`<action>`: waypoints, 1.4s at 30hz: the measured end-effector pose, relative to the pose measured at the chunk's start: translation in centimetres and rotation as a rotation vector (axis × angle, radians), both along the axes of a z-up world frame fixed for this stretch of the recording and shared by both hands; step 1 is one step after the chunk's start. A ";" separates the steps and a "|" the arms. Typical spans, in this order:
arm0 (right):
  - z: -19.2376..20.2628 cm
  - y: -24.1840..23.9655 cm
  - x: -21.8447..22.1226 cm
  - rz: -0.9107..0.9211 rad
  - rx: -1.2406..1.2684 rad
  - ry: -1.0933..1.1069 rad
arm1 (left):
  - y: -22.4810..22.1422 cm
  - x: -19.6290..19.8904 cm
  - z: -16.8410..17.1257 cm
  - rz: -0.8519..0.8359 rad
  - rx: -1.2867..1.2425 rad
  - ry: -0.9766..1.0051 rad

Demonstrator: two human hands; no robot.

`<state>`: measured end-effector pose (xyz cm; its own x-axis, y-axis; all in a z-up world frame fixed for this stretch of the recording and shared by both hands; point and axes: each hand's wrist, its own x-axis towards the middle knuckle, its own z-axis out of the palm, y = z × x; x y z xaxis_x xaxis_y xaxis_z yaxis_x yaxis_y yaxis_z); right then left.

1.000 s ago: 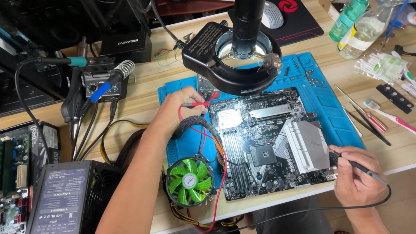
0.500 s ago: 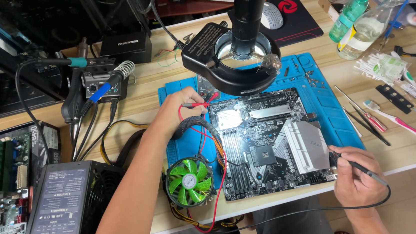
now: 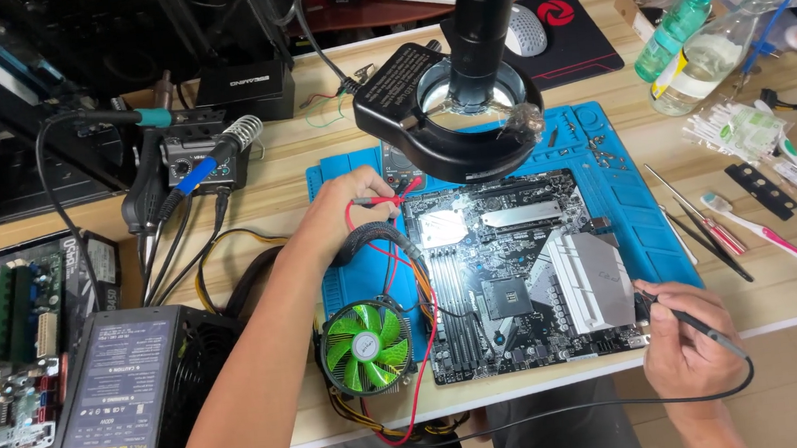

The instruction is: Using a multimeter to probe and test various circuit points on a computer motherboard for diagnostic purposes.

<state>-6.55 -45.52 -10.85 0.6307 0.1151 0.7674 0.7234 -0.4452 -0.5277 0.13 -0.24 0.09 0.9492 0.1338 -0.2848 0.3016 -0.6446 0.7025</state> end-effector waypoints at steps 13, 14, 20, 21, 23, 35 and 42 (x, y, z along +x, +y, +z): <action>-0.6 0.0 0.0 0.018 0.038 0.014 | 0.8 0.2 -1.5 -0.037 -0.111 -0.057; -0.4 0.2 -0.1 0.017 0.037 0.012 | 0.8 0.0 -1.2 -0.037 -0.112 -0.058; -0.1 0.4 -0.1 0.014 0.050 0.022 | 0.6 0.1 -1.1 -0.028 -0.096 -0.048; -0.2 0.3 -0.1 0.018 0.049 0.027 | 0.7 0.2 -1.2 -0.030 -0.090 -0.051; -0.2 0.3 -0.1 0.020 0.047 0.033 | 0.7 0.2 -1.4 -0.032 -0.083 -0.054; -0.3 0.3 0.0 0.008 0.041 0.012 | 0.4 0.0 -0.8 0.008 -0.068 -0.037; -0.2 0.2 -0.1 0.007 0.021 0.014 | 0.6 0.3 -1.3 -0.013 -0.037 -0.027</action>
<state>-6.63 -45.36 -11.03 0.6407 0.1034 0.7608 0.7189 -0.4288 -0.5471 0.46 0.35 -1.17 0.9581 0.1107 -0.2641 0.2741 -0.6216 0.7338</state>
